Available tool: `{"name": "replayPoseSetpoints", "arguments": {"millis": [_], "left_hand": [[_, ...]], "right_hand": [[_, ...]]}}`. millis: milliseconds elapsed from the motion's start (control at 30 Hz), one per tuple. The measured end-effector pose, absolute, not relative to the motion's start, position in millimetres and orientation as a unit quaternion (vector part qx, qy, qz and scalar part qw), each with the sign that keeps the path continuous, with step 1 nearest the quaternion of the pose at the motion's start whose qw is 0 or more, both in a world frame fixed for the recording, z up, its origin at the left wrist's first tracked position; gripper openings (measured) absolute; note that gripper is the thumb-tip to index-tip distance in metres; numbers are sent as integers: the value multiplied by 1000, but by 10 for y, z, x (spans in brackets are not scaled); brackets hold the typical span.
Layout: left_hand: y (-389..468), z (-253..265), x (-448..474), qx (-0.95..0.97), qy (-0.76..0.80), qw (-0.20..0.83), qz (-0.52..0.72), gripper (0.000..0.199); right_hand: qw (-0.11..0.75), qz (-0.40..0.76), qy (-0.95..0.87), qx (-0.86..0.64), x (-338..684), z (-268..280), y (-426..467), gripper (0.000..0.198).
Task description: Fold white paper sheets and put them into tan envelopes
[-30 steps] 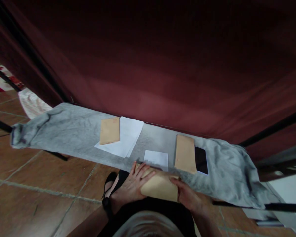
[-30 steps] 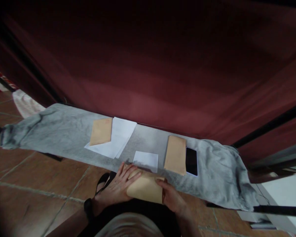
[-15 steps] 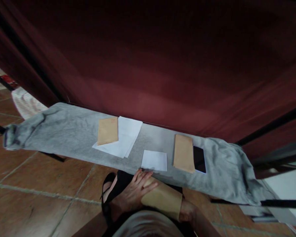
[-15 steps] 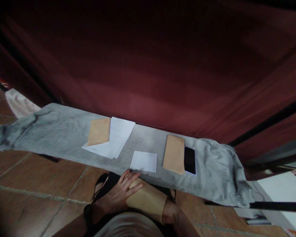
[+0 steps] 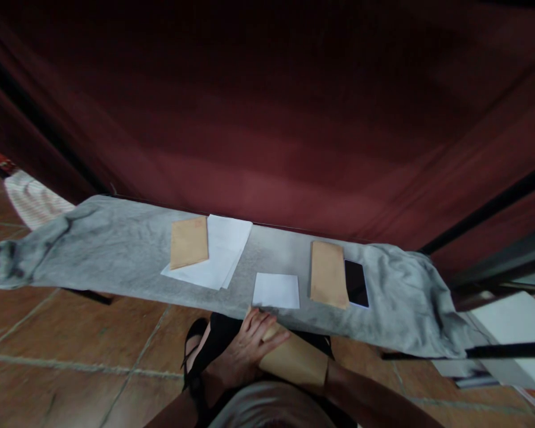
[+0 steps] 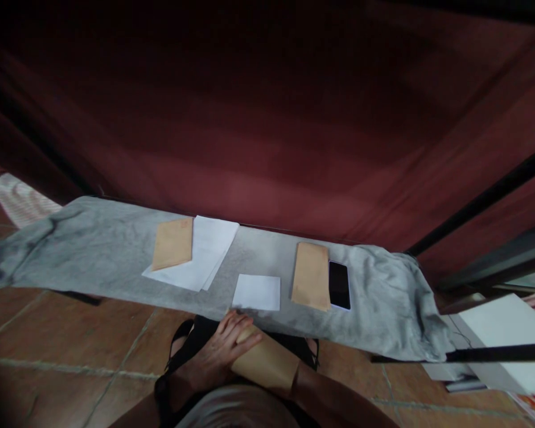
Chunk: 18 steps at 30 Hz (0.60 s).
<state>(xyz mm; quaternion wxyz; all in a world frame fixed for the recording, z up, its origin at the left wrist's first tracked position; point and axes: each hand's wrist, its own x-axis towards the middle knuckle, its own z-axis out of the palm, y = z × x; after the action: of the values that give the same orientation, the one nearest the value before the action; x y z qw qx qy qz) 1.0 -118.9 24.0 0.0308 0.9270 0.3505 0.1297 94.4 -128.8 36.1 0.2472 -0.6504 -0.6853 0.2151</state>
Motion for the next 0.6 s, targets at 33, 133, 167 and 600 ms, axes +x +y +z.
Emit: {"name": "replayPoseSetpoints", "arguments": {"millis": [33, 133, 167, 600], "left_hand": [[-1178, 226, 24, 926, 352, 33, 132, 86], [-1147, 211, 53, 924, 354, 43, 137, 89], [-1142, 218, 54, 924, 353, 47, 138, 89], [-1174, 265, 89, 922, 348, -6, 168, 80]], "right_hand": [[238, 182, -658, -691, 881, 317, -1285, 26], [225, 120, -607, -753, 774, 198, -1294, 45], [230, 125, -610, -748, 772, 169, -1311, 49], [324, 168, -624, -691, 775, 365, -1411, 67]]}}
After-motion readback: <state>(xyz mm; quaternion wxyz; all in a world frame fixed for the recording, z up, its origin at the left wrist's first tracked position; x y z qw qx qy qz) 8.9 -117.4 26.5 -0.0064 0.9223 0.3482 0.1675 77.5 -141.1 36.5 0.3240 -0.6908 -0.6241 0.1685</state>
